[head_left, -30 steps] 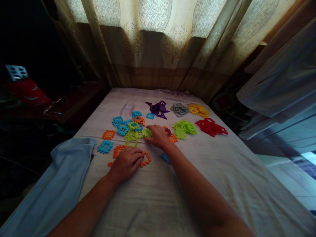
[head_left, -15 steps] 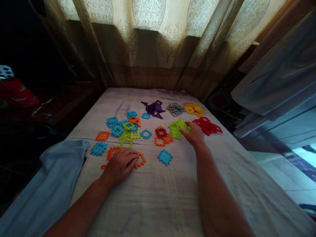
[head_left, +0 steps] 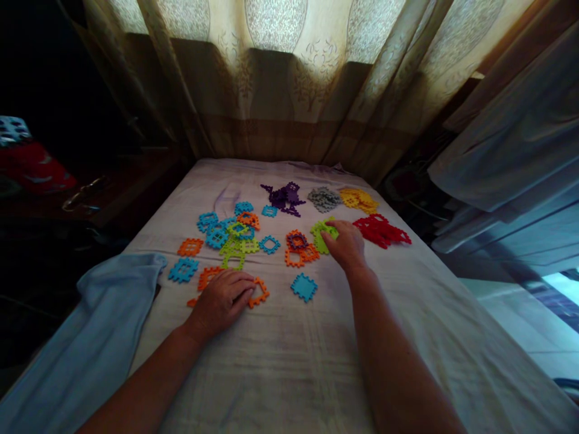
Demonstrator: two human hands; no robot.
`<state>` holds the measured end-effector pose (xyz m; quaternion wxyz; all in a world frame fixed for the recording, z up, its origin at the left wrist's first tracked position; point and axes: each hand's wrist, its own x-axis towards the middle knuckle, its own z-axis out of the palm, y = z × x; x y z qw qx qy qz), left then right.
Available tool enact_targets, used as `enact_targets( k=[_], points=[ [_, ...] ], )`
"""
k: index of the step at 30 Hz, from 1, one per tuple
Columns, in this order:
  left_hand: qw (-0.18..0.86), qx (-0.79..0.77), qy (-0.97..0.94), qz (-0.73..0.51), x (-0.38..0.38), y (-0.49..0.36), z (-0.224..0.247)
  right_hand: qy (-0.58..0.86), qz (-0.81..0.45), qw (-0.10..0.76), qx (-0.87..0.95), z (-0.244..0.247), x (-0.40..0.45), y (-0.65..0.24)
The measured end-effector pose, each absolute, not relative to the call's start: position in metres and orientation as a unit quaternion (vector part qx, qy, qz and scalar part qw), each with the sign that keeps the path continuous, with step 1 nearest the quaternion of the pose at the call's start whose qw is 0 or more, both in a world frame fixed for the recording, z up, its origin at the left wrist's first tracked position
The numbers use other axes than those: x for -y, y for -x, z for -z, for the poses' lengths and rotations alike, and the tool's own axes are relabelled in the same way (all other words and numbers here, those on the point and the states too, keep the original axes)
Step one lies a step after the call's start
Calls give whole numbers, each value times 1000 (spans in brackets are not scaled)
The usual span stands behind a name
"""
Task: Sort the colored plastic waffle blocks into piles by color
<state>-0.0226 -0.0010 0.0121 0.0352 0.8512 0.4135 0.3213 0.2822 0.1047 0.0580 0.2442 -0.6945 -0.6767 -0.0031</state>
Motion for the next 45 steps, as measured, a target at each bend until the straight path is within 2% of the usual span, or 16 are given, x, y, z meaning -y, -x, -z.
enact_targets(
  k=[4,10,17,20,27,32,36,39,45],
  points=[
    [15,-434,-832,-344,1,29,-16,564,-70,253,783,-59,-89,-224],
    [-26,-507,-775,-376,-5,55,-24,436,-112,191,872,-48,-68,-150],
    [-33,-583,-726,-362,-15,74,-24,436,-84,93,891,-52,-63,-117],
    [-19,-595,-720,-358,-17,76,-21,447,-81,86,887,-48,-60,-110],
    [-8,-612,-711,-347,-19,79,-15,479,-91,171,856,-51,-65,-143],
    [-1,-626,-707,-330,-21,83,-11,582,-6,253,773,-43,-91,-227],
    [-29,-633,-706,-317,-26,85,-5,671,59,266,689,-33,-108,-289],
    [-53,-651,-715,-248,-34,83,-5,691,72,274,665,-30,-107,-312],
    [-24,-680,-732,-28,-49,74,-28,607,73,358,706,-12,-69,-310]
  ],
)
